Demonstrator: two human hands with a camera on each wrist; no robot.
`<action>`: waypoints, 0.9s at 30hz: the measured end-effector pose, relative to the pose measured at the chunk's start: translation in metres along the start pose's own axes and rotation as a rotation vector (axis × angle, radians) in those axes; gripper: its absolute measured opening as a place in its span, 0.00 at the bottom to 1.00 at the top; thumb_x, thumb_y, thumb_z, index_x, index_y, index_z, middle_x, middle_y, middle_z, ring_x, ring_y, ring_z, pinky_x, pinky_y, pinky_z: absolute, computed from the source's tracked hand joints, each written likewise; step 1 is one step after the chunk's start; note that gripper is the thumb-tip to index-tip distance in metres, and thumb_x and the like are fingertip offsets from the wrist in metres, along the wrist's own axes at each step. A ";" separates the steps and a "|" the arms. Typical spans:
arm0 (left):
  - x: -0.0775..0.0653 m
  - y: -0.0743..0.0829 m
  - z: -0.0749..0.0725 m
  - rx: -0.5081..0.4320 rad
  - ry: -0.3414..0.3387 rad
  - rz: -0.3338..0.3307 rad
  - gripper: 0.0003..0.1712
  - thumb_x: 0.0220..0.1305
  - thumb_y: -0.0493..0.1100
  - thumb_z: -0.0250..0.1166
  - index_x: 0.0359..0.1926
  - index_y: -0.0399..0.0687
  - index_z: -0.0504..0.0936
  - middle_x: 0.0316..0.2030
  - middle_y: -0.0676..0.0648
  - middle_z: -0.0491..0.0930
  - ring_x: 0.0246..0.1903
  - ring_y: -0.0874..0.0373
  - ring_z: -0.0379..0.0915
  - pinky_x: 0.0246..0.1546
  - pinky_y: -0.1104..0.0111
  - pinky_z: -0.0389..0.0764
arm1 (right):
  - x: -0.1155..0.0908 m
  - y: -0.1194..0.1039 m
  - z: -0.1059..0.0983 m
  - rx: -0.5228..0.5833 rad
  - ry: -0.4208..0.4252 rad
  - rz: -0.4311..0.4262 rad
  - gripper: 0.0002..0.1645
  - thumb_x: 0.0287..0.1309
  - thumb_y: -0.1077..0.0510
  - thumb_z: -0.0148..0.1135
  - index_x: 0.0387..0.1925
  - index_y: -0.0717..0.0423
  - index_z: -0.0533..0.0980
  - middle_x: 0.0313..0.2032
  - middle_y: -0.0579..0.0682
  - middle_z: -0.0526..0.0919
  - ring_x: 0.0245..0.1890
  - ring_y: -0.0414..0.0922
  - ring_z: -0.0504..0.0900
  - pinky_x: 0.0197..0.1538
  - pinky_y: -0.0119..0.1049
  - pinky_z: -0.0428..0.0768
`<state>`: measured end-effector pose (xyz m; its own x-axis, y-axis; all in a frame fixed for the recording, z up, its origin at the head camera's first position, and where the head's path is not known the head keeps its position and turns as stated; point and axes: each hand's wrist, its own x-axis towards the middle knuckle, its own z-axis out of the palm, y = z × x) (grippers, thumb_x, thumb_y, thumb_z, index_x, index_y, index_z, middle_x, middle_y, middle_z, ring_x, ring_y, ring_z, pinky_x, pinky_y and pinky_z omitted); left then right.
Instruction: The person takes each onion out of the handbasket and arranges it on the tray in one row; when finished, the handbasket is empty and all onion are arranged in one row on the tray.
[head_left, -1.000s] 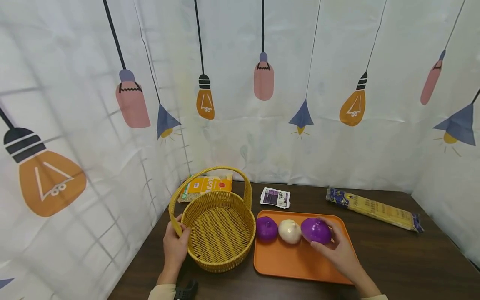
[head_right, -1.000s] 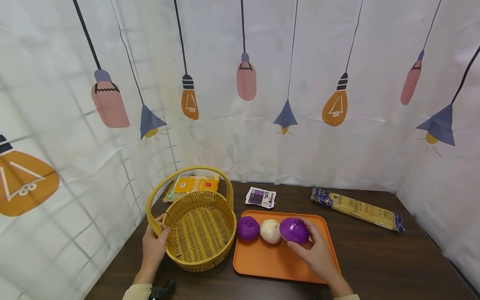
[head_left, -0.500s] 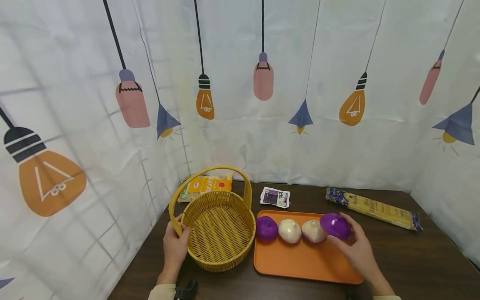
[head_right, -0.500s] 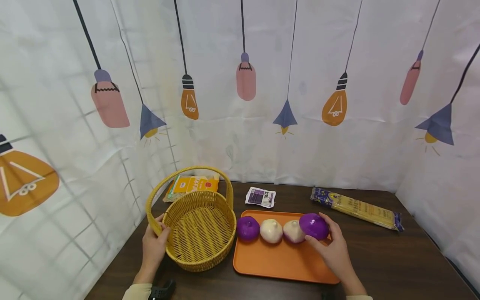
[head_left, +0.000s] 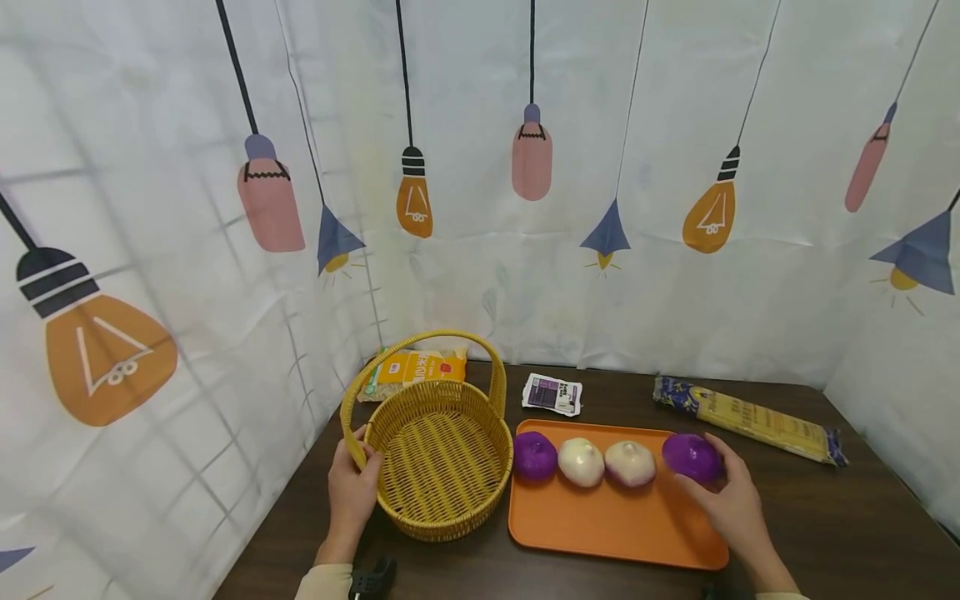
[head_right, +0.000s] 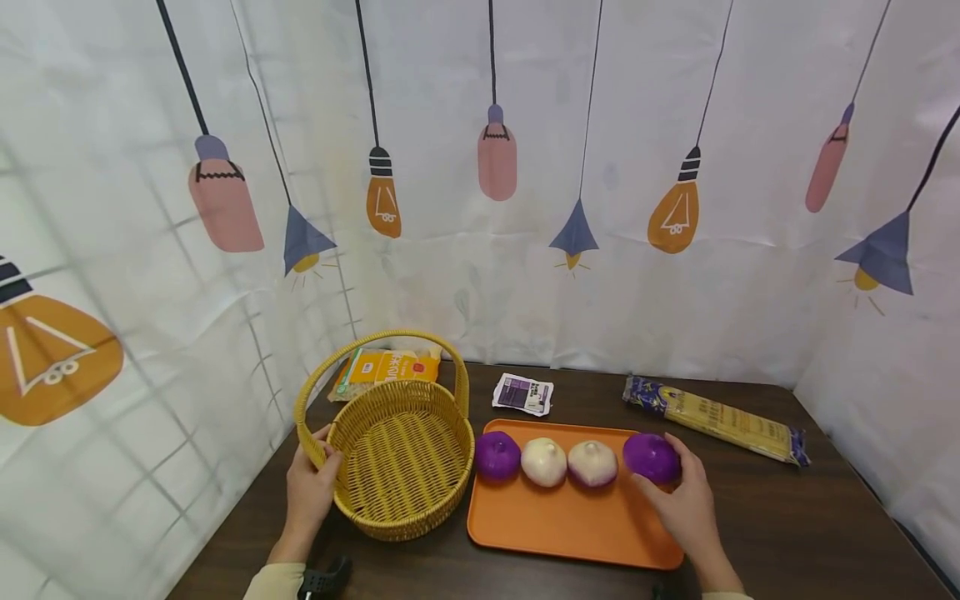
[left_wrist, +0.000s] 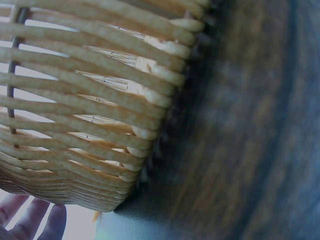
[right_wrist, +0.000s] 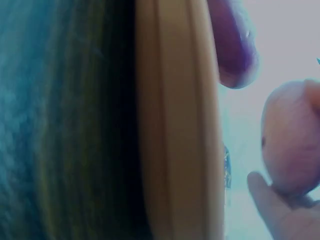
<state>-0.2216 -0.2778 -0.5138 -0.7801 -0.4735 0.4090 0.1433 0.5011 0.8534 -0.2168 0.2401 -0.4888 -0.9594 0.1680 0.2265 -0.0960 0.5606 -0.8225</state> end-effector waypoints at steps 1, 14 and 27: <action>0.000 0.000 0.000 0.001 0.000 0.002 0.05 0.63 0.33 0.61 0.33 0.41 0.72 0.61 0.45 0.75 0.31 0.55 0.66 0.33 0.71 0.66 | 0.000 0.001 -0.001 -0.026 -0.004 0.013 0.52 0.54 0.53 0.73 0.72 0.62 0.54 0.64 0.74 0.57 0.57 0.71 0.67 0.52 0.41 0.78; 0.000 0.000 -0.001 0.000 -0.018 0.002 0.05 0.63 0.33 0.60 0.33 0.41 0.71 0.62 0.45 0.73 0.31 0.54 0.66 0.33 0.67 0.67 | 0.007 0.011 -0.011 -0.031 -0.176 0.184 0.60 0.54 0.52 0.71 0.75 0.62 0.42 0.69 0.75 0.51 0.64 0.72 0.58 0.61 0.66 0.62; 0.000 0.001 0.000 -0.007 -0.005 -0.004 0.04 0.63 0.33 0.61 0.34 0.40 0.72 0.61 0.44 0.74 0.30 0.55 0.66 0.31 0.71 0.67 | 0.007 0.021 -0.005 -0.148 -0.192 0.064 0.55 0.50 0.57 0.73 0.72 0.65 0.51 0.64 0.77 0.54 0.60 0.75 0.61 0.56 0.70 0.64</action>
<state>-0.2216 -0.2775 -0.5129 -0.7837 -0.4715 0.4043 0.1445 0.4947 0.8570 -0.2238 0.2571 -0.5013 -0.9965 0.0572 0.0615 -0.0075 0.6689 -0.7433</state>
